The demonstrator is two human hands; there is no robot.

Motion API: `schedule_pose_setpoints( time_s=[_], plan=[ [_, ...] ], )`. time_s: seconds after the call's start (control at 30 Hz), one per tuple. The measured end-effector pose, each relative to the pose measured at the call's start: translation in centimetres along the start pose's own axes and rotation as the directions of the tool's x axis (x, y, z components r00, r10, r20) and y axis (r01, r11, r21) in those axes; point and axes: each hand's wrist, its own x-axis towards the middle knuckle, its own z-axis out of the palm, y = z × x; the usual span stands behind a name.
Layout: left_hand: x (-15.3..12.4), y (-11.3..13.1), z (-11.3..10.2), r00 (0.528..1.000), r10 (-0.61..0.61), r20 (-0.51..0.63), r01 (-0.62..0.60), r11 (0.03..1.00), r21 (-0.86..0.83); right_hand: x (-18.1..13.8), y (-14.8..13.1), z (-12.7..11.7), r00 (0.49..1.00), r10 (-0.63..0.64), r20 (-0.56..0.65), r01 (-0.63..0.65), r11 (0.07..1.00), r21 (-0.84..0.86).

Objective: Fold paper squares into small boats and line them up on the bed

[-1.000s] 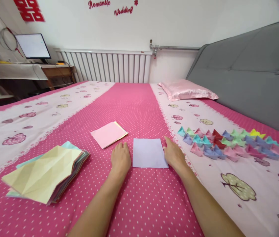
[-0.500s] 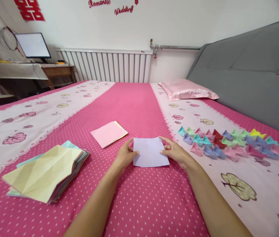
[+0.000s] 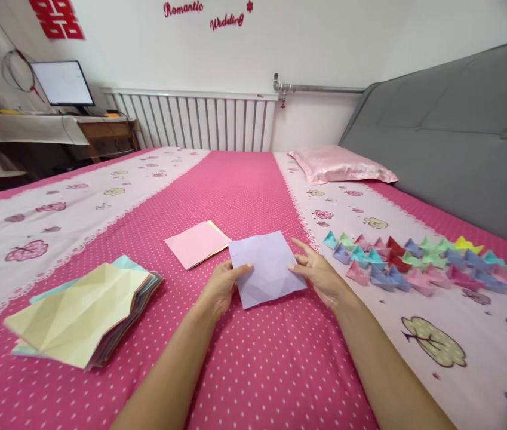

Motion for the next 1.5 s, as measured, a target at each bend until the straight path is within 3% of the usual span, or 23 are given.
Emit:
schedule_pose_setpoints(
  time_s=[0.3,0.53,0.73,0.97,1.17,1.33,1.4,1.5],
  plan=[
    [-0.2,-0.2,0.0,0.998,-0.014,0.062,0.011,0.999,0.049,0.0,0.5,0.2,0.994,0.077,0.083,-0.077,0.997,-0.002],
    [-0.3,-0.1,0.1,0.989,-0.036,0.144,0.023,0.995,0.093,0.2,0.9,0.0,0.992,0.107,0.059,-0.109,0.994,0.02],
    [-0.4,-0.1,0.0,0.99,-0.117,0.081,0.11,0.99,0.088,0.3,0.8,0.0,0.99,0.137,0.027,-0.138,0.989,0.051],
    [-0.2,0.5,-0.1,0.986,-0.118,0.118,0.12,0.993,-0.01,0.1,0.3,0.0,0.993,0.121,-0.004,-0.12,0.987,0.105],
    [-0.9,2.2,-0.6,0.944,-0.126,0.305,0.182,0.97,-0.161,0.1,0.1,-0.2,0.992,-0.045,-0.117,0.048,0.999,0.021],
    [-0.8,1.6,-0.5,0.968,-0.173,0.179,0.162,0.984,0.075,-0.1,-0.2,0.0,0.98,-0.192,-0.061,0.186,0.979,-0.089],
    [-0.9,1.1,-0.3,0.958,-0.173,0.23,0.126,0.97,0.207,-0.3,-0.4,0.2,0.974,-0.226,0.018,0.226,0.967,-0.12],
    [-1.3,0.9,-0.2,0.893,-0.272,0.358,0.139,0.925,0.354,-0.5,-0.7,0.5,0.965,-0.246,0.094,0.258,0.953,-0.157]
  ],
)
